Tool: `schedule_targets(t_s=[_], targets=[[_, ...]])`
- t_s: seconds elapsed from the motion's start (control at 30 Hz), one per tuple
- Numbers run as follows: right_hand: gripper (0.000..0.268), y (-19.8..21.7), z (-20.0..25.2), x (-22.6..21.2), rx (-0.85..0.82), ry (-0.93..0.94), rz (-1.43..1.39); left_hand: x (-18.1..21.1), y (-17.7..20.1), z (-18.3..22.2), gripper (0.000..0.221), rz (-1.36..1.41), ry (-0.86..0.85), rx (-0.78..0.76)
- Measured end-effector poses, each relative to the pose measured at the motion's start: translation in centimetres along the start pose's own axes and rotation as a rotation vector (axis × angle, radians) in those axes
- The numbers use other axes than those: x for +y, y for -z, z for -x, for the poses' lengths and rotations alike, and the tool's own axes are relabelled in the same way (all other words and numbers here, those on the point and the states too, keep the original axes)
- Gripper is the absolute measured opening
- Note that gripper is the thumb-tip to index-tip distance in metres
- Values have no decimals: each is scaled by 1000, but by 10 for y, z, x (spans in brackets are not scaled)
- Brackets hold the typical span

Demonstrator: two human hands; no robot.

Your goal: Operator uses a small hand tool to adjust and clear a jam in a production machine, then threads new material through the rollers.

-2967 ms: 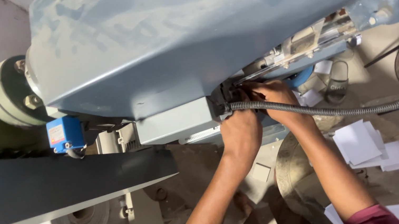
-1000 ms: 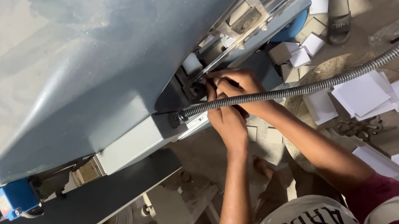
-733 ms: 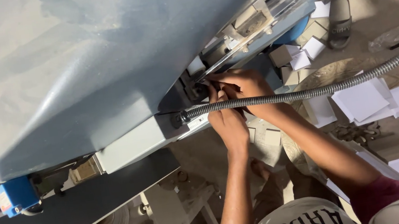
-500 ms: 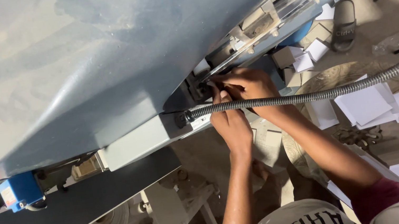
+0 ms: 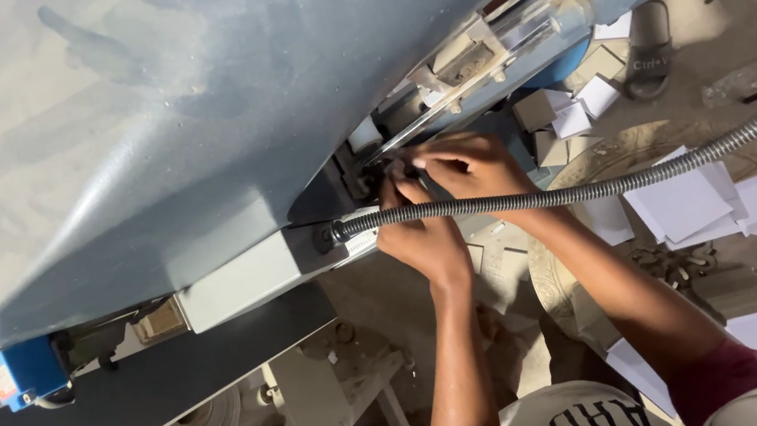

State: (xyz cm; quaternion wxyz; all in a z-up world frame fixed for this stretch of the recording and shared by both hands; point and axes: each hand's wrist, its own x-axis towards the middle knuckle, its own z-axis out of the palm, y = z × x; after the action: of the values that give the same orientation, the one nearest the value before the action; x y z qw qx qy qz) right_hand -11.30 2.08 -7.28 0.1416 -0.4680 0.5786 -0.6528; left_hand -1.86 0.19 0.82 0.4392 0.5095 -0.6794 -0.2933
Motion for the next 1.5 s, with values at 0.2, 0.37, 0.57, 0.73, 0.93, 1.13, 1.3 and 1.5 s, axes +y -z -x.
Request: schedule_targets(t_s=[0.2,0.37,0.57,0.73,0.93,1.13,1.3,1.5], targets=[[20,-4,-9,16,-147,-42,-17,-9,5,0,23,-77,-170,-45],[21,11,-40,-20,-397,-290,-30,-5,11,-9,23,-211,-152,-76],[19,3,-37,-19,-377,-409,-37,-4,13,-14,21,-186,-179,-77],[14,-9,-27,-2,-295,-374,16,4,25,-5,24,-192,-286,-82],[12,-14,-32,-25,-177,-277,62,-7,78,48,39,-252,-54,-356],[7,-33,-23,-36,12,-158,234,-49,146,102,64,-203,-32,-587],[8,-53,-24,-56,104,-50,189,-75,183,115,64,-327,193,-744],[22,-74,-19,-39,194,-216,170,-88,198,113,57,-278,126,-733]])
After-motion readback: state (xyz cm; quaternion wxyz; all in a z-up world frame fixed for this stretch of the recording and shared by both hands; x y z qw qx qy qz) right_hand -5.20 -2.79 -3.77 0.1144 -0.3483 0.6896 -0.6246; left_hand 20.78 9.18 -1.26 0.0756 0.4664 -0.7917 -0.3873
